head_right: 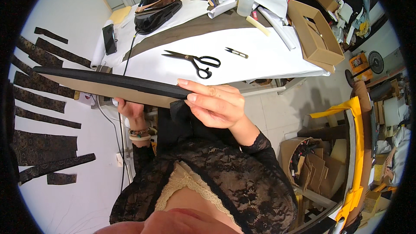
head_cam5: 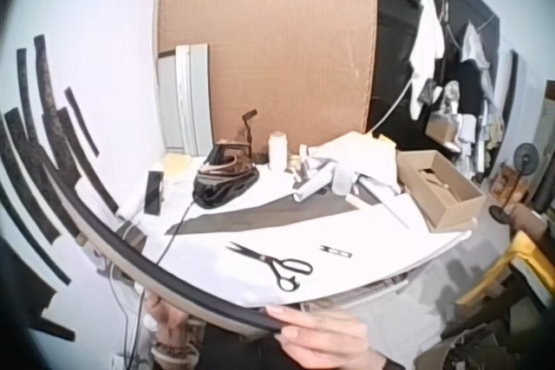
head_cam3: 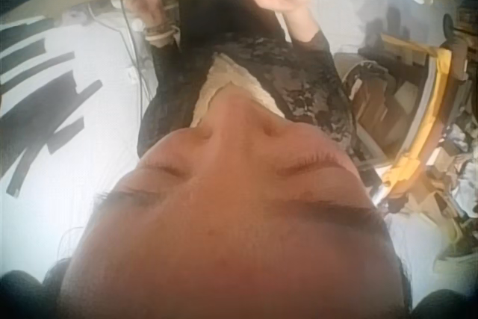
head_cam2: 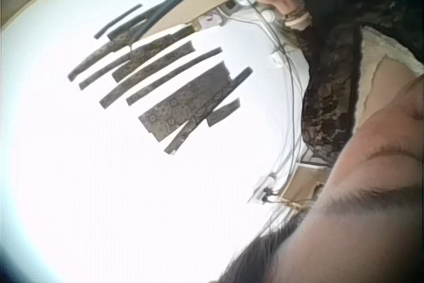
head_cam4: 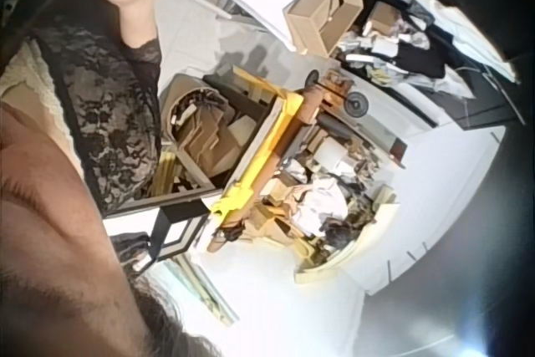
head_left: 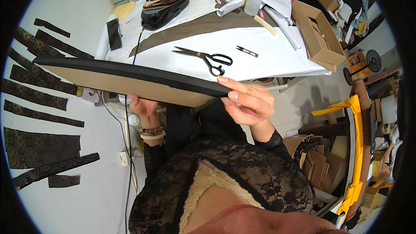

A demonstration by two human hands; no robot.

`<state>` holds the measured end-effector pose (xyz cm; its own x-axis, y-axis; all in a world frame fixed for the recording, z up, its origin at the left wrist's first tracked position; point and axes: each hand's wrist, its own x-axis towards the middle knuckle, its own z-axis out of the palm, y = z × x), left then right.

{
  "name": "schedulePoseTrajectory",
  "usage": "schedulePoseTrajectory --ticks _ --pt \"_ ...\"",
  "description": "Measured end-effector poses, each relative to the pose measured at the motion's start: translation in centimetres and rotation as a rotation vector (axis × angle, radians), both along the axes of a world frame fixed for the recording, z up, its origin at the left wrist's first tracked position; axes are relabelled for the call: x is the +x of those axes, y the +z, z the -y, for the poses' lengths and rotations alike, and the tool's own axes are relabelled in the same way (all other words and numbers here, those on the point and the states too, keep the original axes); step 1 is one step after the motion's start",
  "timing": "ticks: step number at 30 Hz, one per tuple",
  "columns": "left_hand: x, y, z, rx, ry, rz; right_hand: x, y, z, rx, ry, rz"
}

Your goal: The person cuts a strip of black fabric using scissors, then irons it onto a beige backing board. They use a lighter to seal the fabric edges and continue ironing the piece.

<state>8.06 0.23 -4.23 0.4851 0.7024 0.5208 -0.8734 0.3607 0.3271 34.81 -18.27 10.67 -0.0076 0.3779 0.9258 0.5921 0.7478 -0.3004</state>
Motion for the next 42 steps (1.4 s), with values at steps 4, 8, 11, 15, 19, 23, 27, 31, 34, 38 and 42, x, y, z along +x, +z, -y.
schedulePoseTrajectory --ticks 4,8,11,15,19,23,27,31,34,38,42 --pt "-0.4 -0.5 -0.1 -0.029 0.052 -0.012 -0.1 -0.2 -0.3 -0.009 0.010 -0.002" --pt "-0.2 -0.3 0.1 -0.025 0.032 -0.016 -1.9 -1.7 -1.2 0.064 0.286 -0.414" --pt "-0.3 -0.7 0.0 -0.023 0.049 -0.009 -1.3 -2.0 -0.9 -0.024 0.278 -0.340" --pt "-0.5 -0.7 0.3 -0.058 0.068 -0.039 -0.2 -0.9 -0.7 -0.038 0.141 -0.080" --pt "-0.5 -0.6 0.2 -0.049 0.082 -0.040 -0.3 -0.8 -0.1 -0.035 0.018 -0.026" --pt "-1.0 -1.0 0.2 -0.076 0.099 -0.049 -0.5 -1.2 -0.5 -0.028 0.083 -0.094" --pt "-1.1 -1.5 0.1 -0.076 0.160 -0.049 -2.0 -2.4 -0.8 -0.035 0.287 -0.455" --pt "-1.1 -1.2 0.4 -0.068 0.149 -0.039 -0.5 -1.5 -0.9 -0.040 0.204 -0.158" --pt "-0.8 -0.8 0.5 -0.057 0.151 -0.043 -0.5 -1.4 -0.1 -0.066 0.095 -0.070" --pt "-0.8 -1.2 0.2 -0.036 0.110 -0.020 -0.8 -1.7 -0.6 -0.018 0.091 -0.118" --pt "-0.5 -1.3 0.6 -0.085 0.138 -0.037 -1.3 -2.4 -1.3 0.031 0.131 -0.278"
